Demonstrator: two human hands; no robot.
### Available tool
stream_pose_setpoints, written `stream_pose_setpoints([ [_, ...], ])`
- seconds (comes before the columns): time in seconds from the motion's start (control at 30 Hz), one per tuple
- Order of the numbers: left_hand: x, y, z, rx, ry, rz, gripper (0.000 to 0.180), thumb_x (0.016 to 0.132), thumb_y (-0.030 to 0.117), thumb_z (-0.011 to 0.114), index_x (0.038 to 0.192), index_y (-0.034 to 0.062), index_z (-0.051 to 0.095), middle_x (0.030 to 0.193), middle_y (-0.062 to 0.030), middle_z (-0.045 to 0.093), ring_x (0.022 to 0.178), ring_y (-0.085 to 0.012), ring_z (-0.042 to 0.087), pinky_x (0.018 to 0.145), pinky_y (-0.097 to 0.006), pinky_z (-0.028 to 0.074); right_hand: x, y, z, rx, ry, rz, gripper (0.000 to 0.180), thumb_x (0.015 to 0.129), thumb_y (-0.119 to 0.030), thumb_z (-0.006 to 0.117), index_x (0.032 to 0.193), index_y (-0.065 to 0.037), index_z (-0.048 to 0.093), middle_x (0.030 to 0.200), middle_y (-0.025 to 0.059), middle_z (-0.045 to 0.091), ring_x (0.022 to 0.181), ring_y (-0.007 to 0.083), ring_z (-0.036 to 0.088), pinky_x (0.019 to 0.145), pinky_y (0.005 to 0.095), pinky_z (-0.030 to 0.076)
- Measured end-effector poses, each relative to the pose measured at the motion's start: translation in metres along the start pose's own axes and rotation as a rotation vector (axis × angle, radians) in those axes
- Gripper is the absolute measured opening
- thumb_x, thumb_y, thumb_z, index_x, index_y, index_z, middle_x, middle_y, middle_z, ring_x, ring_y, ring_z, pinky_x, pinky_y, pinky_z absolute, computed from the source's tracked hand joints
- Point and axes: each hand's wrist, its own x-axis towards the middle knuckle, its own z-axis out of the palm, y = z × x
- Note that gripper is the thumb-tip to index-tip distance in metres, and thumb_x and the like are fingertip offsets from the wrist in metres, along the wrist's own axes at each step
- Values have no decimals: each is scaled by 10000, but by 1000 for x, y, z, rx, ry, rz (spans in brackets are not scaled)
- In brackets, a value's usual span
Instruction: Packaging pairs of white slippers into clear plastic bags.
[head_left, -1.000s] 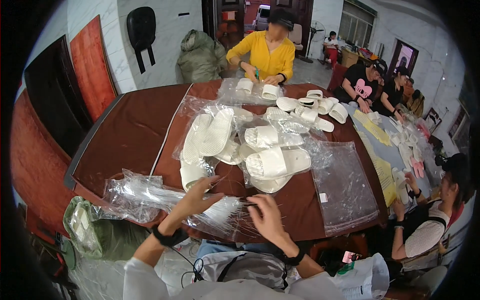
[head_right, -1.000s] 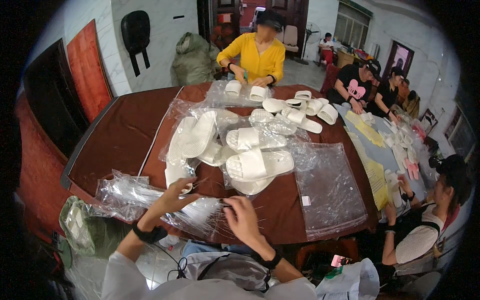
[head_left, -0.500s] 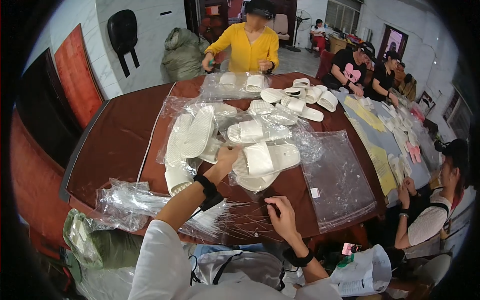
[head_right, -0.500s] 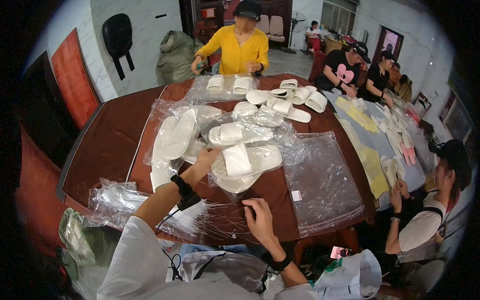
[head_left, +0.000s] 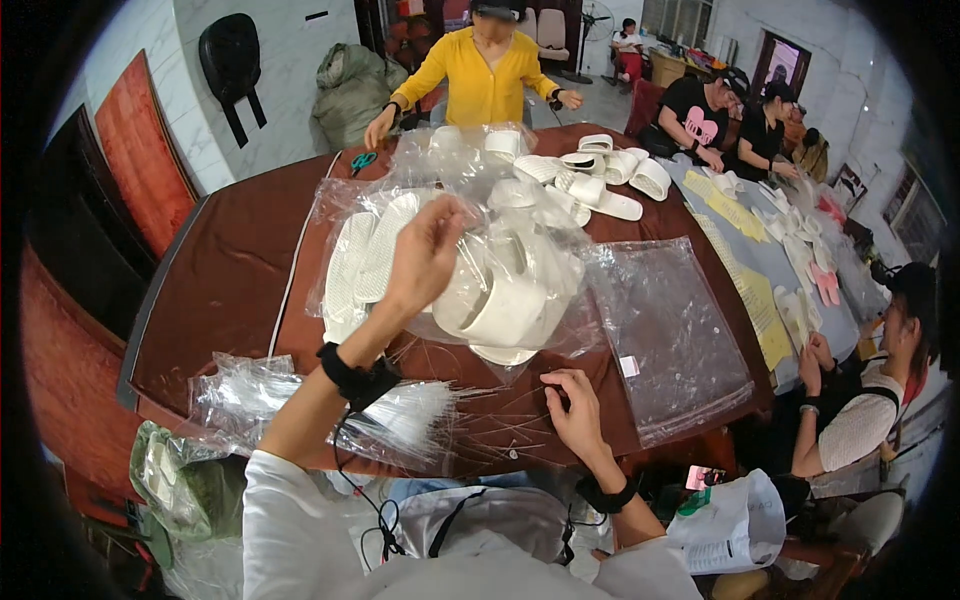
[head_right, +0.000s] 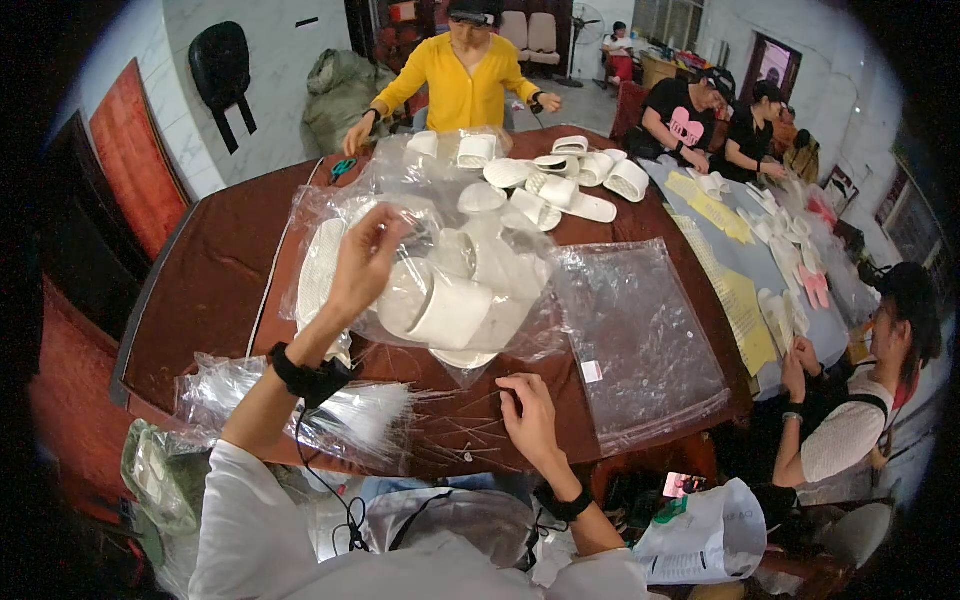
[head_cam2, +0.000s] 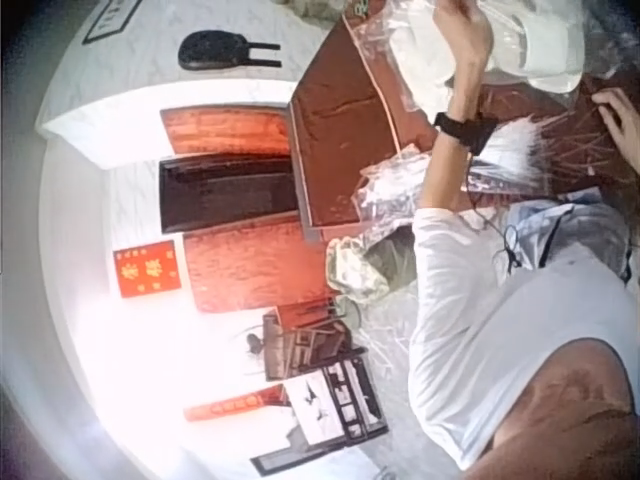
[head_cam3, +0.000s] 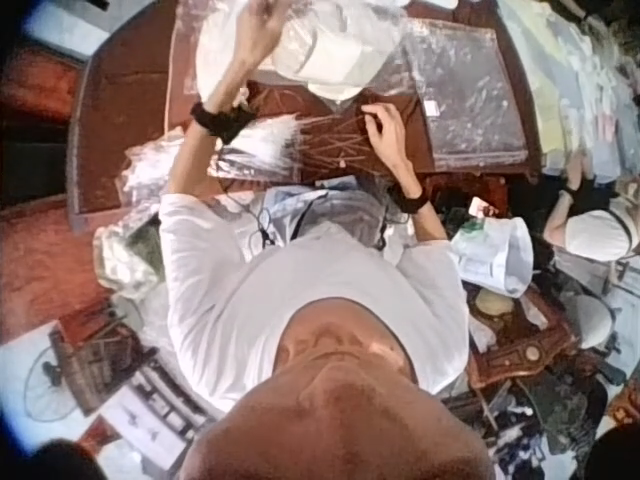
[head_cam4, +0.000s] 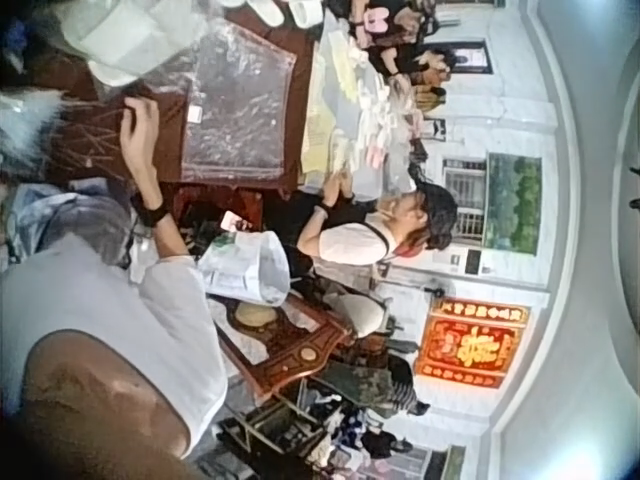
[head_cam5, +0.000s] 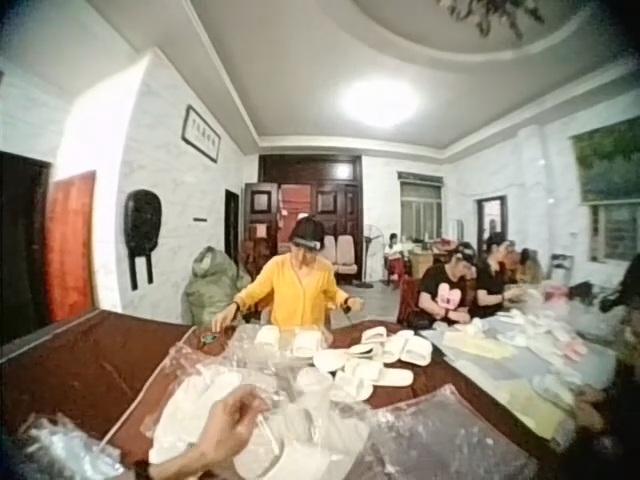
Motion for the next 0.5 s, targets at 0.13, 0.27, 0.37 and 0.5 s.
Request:
stream_pose_setpoints([
  [0.13,0,14,-38,-10,-75,-17,140,1014,75,499,1059,10,614,907,5,621,870,-62,544,806,-224,438,0,-3,2,-37,-16,-9,190,872,-20,630,1059,-46,654,1037,145,613,997,332,587,869,395,473],
  [0.27,-6,26,-65,-120,-42,-131,193,1032,158,478,1138,103,630,880,71,588,543,17,359,454,-158,271,-1,-1,4,-23,-10,10,192,869,-13,632,1056,-46,655,1037,147,613,1007,335,584,880,400,470],
  [0.37,-15,41,-92,-101,-1,-186,200,1027,189,488,1150,114,627,858,93,576,535,20,348,452,-157,255,-2,3,4,-56,1,-5,197,869,-5,633,1060,-48,655,1029,143,613,974,326,594,852,384,484],
  [0.5,-28,46,-141,-50,117,-281,168,1007,193,522,1099,123,643,803,107,571,520,19,357,440,-157,257,3,-4,-1,-21,56,20,162,872,5,635,1027,-39,647,994,121,608,864,261,621,731,325,507],
])
